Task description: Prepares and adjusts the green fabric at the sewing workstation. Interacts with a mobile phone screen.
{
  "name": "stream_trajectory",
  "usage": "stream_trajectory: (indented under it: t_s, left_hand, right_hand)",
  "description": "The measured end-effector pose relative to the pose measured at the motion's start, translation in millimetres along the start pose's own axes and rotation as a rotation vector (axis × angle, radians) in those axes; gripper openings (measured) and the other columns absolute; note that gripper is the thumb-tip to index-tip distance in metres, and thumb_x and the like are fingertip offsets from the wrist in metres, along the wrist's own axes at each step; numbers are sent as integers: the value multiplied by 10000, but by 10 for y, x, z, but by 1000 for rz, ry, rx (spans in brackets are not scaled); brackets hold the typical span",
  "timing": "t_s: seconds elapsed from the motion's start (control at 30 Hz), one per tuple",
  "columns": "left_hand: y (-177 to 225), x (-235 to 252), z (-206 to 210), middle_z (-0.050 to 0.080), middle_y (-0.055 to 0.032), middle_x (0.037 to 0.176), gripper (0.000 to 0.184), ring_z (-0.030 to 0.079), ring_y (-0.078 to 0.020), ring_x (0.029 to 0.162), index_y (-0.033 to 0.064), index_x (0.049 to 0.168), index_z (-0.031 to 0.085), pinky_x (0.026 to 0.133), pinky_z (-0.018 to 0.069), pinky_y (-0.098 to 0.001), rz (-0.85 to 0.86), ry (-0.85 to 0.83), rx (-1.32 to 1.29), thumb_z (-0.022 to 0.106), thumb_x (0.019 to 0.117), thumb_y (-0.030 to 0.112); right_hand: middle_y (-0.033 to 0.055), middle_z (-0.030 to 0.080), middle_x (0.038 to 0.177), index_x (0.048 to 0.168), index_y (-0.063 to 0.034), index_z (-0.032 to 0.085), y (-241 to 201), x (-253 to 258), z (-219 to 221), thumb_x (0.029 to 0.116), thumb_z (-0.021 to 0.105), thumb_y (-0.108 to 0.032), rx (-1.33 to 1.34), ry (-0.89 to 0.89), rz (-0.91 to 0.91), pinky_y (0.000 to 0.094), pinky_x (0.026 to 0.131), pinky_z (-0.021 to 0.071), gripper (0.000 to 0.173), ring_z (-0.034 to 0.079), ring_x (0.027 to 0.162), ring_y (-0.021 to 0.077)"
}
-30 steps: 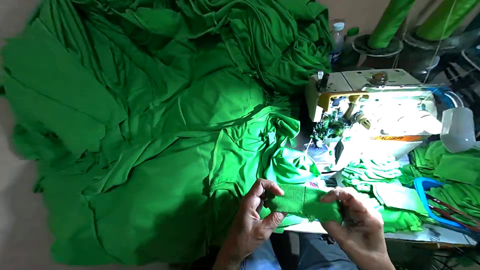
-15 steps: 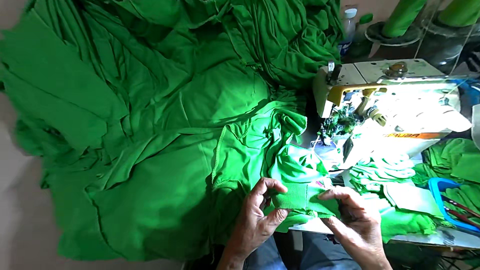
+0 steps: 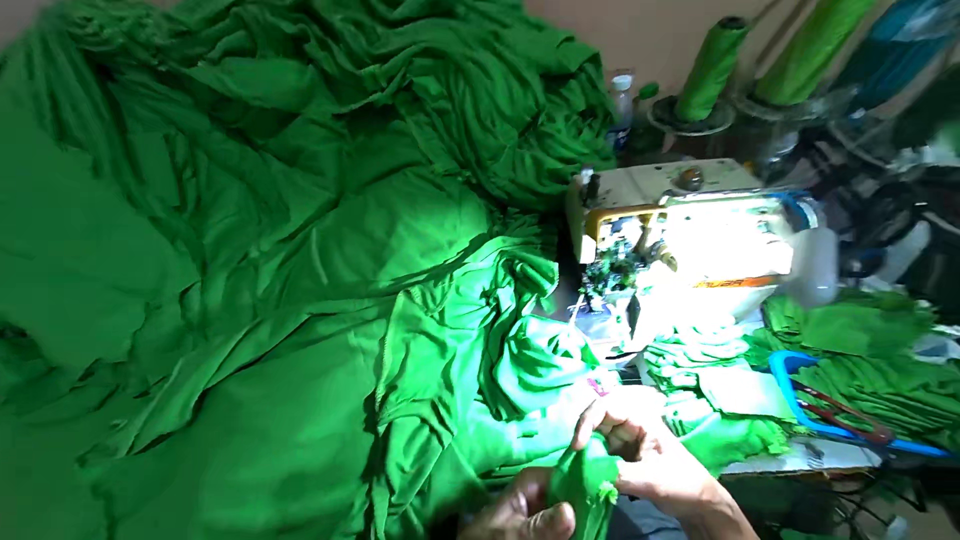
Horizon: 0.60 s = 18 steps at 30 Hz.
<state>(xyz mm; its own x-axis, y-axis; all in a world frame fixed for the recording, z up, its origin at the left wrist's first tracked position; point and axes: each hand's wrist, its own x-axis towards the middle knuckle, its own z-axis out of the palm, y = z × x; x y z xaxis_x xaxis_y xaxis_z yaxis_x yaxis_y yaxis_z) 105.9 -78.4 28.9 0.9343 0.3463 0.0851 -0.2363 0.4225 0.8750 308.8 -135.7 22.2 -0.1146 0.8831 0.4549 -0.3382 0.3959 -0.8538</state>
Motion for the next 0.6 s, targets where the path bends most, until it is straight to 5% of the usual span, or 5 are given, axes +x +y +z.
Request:
stream_trajectory:
  t_s: [0.13,0.23,0.33,0.43,0.6]
  left_hand:
    - [73,1,82,767,153,980,170,698,61,832,356,1118,742,772,584,-161,66,92,101,639,984,341]
    - [8,72,155,747,183,1113,225,685,56,1010,344,1195,710,932,564,-195,180,170,172,603,1008,276]
    - [-111,127,271,744,153,1075,191,680,47,1026,141,1180,631,953,560,-219,222,286,319,608,998,89]
    - [-254,168,317,723,-21,1017,260,649,53,982,-139,1137,612,919,534,-189,213,313,582,616,975,64]
    - [-412,159,316,729,-152,1035,333,685,-42,1002,-186,1126,610,931,545,-236,278,318,699,673,933,78]
  right_hand:
    - [32,677,1042,1150,32,657,-59,-120,89,910,671,-189,-490,166,27,125,711,467,327,566,848,-43]
    - [45,669,1108,1191,15,641,-224,-240,137,950,694,-223,-613,245,4,136,769,510,343,600,938,-33]
    - [70,697,1033,1108,7,693,-260,-324,131,968,657,-222,-707,375,-53,130,750,503,271,610,877,-23]
    - [12,634,993,968,-49,696,-178,-329,162,1019,599,-277,-684,403,-98,136,860,477,252,567,987,-29]
    - [-40,648,903,872,-56,653,-172,-278,211,961,656,-136,-574,515,-82,120,765,490,120,586,873,-52]
